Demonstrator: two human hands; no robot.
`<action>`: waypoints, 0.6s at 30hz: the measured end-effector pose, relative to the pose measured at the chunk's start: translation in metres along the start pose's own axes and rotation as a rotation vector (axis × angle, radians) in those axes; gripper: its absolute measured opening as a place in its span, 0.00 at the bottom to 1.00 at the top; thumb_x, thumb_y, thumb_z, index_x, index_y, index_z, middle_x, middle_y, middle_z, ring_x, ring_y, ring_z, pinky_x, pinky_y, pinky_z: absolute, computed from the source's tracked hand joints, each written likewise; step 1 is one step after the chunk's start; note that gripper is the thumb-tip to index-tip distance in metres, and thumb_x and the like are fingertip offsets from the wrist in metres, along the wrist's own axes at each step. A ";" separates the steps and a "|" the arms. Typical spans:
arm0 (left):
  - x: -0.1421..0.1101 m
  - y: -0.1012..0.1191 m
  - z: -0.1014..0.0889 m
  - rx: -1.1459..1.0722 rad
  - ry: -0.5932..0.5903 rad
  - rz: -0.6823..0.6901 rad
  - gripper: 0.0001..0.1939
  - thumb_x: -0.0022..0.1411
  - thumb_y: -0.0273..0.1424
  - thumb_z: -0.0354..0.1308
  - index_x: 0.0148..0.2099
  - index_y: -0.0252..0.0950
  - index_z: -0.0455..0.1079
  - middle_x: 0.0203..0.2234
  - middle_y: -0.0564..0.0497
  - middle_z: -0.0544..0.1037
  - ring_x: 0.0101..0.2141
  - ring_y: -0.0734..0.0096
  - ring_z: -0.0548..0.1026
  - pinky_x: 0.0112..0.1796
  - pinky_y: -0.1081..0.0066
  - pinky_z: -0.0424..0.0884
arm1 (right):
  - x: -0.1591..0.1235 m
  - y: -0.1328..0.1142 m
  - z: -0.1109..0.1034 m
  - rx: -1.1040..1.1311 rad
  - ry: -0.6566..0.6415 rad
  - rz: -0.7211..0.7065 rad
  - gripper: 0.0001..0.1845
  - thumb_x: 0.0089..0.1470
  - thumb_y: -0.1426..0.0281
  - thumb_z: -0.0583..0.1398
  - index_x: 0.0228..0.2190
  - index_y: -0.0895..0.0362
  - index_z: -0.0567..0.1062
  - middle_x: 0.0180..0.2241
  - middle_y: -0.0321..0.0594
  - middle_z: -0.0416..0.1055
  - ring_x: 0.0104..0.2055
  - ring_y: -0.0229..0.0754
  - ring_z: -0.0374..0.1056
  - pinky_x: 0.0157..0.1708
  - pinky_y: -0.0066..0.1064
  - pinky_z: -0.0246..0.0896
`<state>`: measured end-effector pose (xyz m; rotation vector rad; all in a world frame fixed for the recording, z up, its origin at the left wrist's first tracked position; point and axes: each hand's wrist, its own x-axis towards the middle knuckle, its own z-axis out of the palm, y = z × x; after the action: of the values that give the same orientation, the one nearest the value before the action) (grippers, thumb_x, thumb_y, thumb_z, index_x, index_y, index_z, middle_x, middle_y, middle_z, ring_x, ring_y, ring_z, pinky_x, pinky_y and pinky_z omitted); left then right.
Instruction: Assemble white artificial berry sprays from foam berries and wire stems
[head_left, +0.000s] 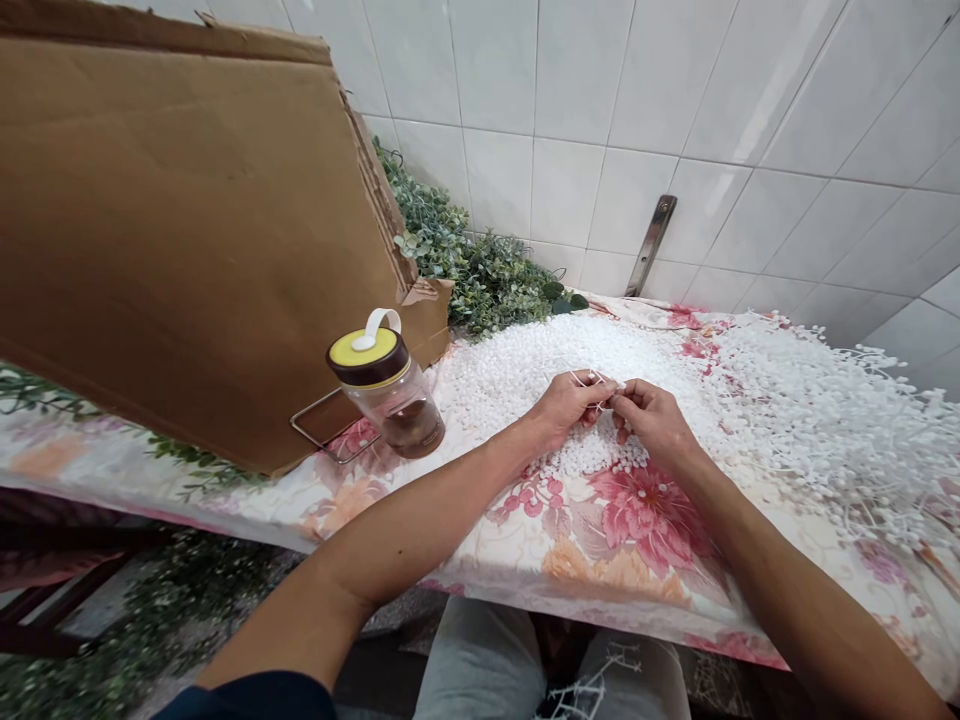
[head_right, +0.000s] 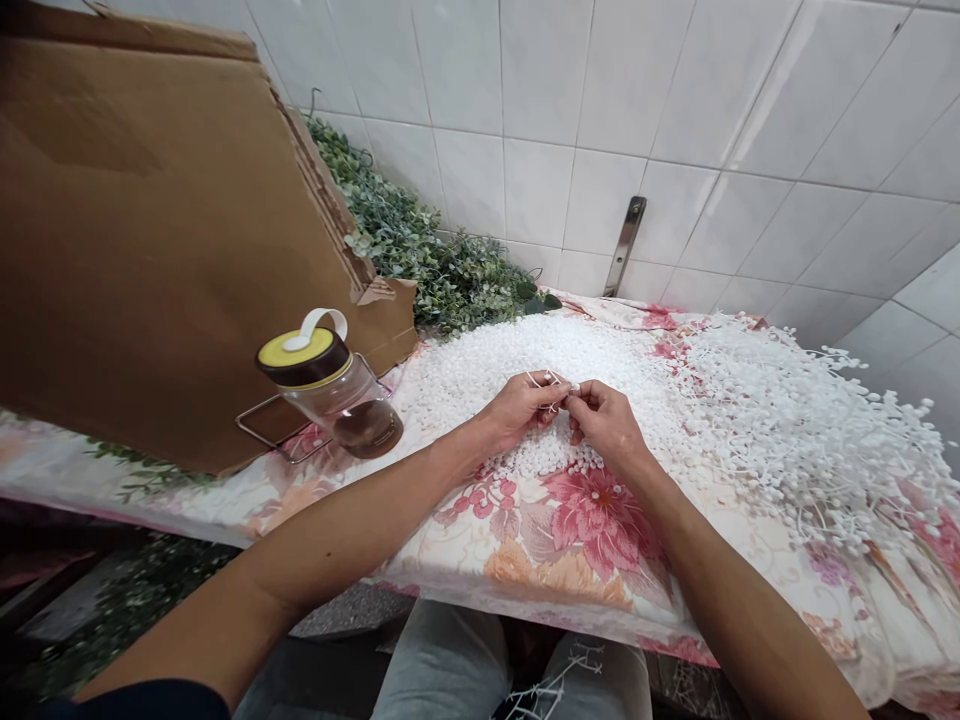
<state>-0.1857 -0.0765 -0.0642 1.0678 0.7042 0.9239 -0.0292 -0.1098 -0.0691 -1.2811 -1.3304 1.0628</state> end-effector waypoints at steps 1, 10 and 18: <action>0.000 0.000 0.000 -0.001 -0.001 0.000 0.19 0.51 0.41 0.73 0.32 0.33 0.71 0.21 0.56 0.68 0.18 0.82 0.62 0.20 0.75 0.54 | 0.000 0.000 0.000 -0.002 -0.001 0.000 0.12 0.52 0.61 0.67 0.29 0.57 0.74 0.19 0.32 0.69 0.17 0.34 0.64 0.17 0.26 0.61; 0.000 0.000 0.000 0.000 0.001 -0.006 0.16 0.50 0.38 0.71 0.32 0.33 0.71 0.20 0.56 0.68 0.18 0.82 0.62 0.20 0.75 0.54 | 0.000 0.000 0.001 0.001 -0.001 0.003 0.11 0.51 0.62 0.66 0.29 0.57 0.74 0.19 0.31 0.69 0.16 0.34 0.63 0.17 0.26 0.61; 0.000 0.000 0.000 -0.014 0.004 -0.005 0.17 0.49 0.38 0.72 0.32 0.33 0.71 0.20 0.57 0.68 0.18 0.82 0.61 0.20 0.75 0.54 | 0.000 0.000 0.000 -0.007 0.000 0.004 0.10 0.52 0.62 0.66 0.29 0.57 0.75 0.19 0.31 0.69 0.17 0.34 0.64 0.17 0.26 0.62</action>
<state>-0.1856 -0.0765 -0.0639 1.0513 0.7028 0.9259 -0.0291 -0.1100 -0.0686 -1.2898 -1.3334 1.0615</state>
